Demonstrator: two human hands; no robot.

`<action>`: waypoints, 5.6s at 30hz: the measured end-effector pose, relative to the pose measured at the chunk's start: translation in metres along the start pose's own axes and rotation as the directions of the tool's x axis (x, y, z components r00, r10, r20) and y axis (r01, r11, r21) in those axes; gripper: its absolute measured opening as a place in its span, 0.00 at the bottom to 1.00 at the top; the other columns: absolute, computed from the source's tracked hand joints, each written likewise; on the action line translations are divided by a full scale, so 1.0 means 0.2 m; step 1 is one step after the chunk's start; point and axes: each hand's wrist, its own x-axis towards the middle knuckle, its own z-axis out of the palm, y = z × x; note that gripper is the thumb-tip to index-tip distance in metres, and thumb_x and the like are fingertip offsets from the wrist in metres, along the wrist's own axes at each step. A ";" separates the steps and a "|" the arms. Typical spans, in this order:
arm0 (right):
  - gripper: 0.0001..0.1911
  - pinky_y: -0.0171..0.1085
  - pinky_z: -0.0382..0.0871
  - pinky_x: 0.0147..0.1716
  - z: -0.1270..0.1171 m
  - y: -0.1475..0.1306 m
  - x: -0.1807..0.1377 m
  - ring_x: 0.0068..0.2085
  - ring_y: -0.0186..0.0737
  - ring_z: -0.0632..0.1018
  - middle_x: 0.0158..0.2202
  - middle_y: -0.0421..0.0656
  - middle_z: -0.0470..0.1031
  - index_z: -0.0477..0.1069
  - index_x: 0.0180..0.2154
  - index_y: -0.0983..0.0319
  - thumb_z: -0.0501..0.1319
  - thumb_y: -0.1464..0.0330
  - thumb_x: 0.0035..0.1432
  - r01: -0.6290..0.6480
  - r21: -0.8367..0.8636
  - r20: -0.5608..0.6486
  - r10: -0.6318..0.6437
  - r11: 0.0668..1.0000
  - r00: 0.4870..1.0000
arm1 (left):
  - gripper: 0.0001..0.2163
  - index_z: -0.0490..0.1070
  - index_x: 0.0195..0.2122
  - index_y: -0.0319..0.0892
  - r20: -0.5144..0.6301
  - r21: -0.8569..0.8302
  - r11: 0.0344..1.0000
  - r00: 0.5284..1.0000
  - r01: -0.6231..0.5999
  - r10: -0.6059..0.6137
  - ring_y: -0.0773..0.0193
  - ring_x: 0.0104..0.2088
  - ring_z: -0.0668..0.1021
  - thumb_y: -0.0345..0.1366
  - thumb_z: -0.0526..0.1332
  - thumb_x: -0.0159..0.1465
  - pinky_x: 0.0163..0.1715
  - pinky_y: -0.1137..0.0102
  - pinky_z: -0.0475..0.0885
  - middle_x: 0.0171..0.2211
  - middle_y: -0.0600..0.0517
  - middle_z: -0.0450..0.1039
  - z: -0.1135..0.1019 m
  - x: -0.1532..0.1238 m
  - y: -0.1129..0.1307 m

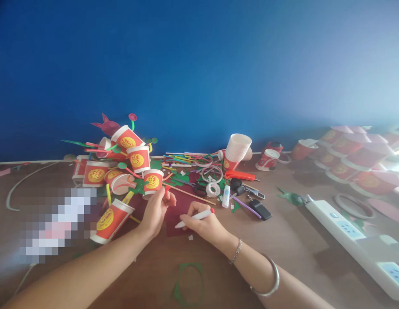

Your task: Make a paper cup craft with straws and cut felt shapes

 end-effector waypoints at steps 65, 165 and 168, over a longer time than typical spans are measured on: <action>0.12 0.30 0.56 0.17 -0.09 0.07 0.02 0.17 0.31 0.67 0.12 0.35 0.66 0.54 0.18 0.58 0.56 0.66 0.48 -0.051 -0.291 -0.273 -0.032 0.955 0.961 | 0.15 0.63 0.21 0.42 0.058 -0.017 0.999 0.998 0.036 -0.035 0.66 0.26 0.71 0.44 0.58 0.60 0.33 0.70 0.66 0.21 0.54 0.68 0.00 -0.01 0.00; 0.10 0.32 0.55 0.17 -0.10 0.07 0.03 0.15 0.31 0.64 0.11 0.34 0.61 0.52 0.17 0.58 0.54 0.67 0.42 -0.064 -0.205 -0.331 -0.008 0.977 0.944 | 0.15 0.63 0.21 0.42 0.078 -0.024 0.999 0.997 0.030 -0.028 0.67 0.27 0.71 0.45 0.57 0.61 0.33 0.71 0.66 0.21 0.54 0.69 -0.01 0.00 -0.02; 0.11 0.31 0.55 0.16 -0.09 0.07 0.03 0.15 0.31 0.64 0.10 0.34 0.60 0.51 0.17 0.58 0.54 0.67 0.42 -0.053 -0.222 -0.303 -0.017 0.974 0.953 | 0.15 0.63 0.21 0.42 0.078 -0.031 0.999 0.996 0.037 -0.035 0.66 0.27 0.71 0.45 0.57 0.61 0.35 0.69 0.67 0.21 0.54 0.68 -0.01 0.00 -0.02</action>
